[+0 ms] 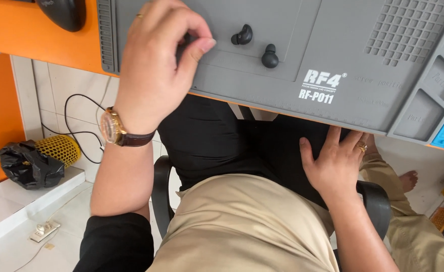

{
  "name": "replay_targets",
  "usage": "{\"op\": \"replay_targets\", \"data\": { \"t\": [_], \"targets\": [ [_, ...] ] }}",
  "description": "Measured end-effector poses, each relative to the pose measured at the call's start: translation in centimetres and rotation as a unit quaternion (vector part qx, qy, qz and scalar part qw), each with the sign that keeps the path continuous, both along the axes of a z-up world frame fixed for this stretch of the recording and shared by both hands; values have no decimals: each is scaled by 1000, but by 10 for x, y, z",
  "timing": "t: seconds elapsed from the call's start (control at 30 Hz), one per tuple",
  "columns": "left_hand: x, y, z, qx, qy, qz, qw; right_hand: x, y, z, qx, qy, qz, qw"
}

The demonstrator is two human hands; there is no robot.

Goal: Cleaning and reassembling an earbud charging case using a small blade to remove adhesive.

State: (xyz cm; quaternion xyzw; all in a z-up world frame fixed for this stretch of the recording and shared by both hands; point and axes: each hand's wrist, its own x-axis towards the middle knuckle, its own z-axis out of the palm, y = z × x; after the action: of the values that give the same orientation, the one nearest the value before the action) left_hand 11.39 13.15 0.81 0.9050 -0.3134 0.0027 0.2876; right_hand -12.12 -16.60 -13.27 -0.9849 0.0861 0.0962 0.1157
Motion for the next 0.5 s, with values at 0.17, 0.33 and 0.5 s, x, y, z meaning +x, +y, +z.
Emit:
{"op": "replay_targets", "data": {
  "t": [0.17, 0.33, 0.5],
  "targets": [
    [-2, 0, -7, 48, -36, 9, 998, 7, 1, 7, 16, 24, -10, 1000],
    [2, 2, -6, 78, -54, 6, 996, 6, 2, 2, 1, 6, 5, 1000],
    [10, 6, -10, 134, -96, 1, 986, 5, 1, -1, 4, -21, 20, 1000]
  ]
}}
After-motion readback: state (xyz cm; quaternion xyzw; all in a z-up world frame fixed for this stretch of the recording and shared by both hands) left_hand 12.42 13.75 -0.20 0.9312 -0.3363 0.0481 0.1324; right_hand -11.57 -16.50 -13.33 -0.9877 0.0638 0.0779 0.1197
